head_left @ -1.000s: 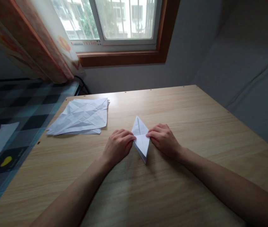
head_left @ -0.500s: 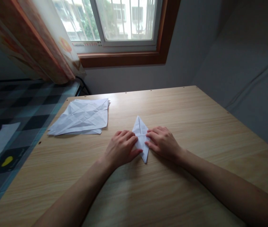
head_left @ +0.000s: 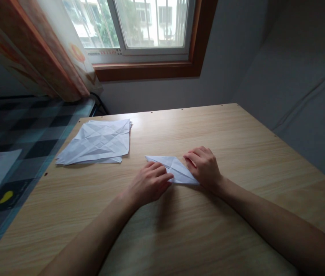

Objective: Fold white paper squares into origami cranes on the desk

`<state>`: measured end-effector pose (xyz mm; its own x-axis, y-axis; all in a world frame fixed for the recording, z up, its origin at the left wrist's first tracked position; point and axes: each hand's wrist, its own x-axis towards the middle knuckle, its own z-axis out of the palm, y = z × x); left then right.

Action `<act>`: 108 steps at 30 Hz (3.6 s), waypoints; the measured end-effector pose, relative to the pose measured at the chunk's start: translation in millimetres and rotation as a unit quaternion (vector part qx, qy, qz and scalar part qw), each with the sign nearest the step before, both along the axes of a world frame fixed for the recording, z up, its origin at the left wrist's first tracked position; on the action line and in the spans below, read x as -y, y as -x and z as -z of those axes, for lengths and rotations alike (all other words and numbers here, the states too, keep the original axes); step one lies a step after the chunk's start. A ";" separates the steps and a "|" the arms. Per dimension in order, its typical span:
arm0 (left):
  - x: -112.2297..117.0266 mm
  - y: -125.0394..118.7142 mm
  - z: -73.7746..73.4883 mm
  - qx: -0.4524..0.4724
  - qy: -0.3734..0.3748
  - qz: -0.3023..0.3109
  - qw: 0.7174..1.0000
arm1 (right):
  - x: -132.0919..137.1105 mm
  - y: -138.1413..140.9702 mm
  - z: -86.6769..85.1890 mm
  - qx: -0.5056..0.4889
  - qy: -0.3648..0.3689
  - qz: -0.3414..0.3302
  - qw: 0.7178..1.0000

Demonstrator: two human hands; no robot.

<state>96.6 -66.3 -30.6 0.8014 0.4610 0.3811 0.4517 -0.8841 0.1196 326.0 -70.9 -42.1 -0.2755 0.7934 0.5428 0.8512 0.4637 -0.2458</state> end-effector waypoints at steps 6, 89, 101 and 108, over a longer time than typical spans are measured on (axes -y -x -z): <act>1.4 -1.4 -0.3 -0.021 -0.026 -0.020 0.999 | 1.6 -4.9 -5.5 -0.100 -0.092 -0.009 0.991; 5.6 -6.8 2.9 -0.026 -0.055 0.013 0.998 | 2.4 4.7 -7.3 -0.032 0.222 -0.042 0.974; 6.1 -9.2 2.9 -0.034 -0.055 0.005 0.998 | -1.0 5.8 -15.1 -0.046 0.272 -0.006 0.961; 5.1 -8.0 3.1 -0.024 -0.038 -0.002 0.999 | -2.7 5.4 -15.7 -0.038 0.285 0.008 0.958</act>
<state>104.7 -71.4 -33.7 0.8180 0.4348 0.3767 0.4583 -0.8883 0.0301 320.6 -68.2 -26.5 -0.2372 0.9707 0.0385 0.8272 0.2227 -0.5159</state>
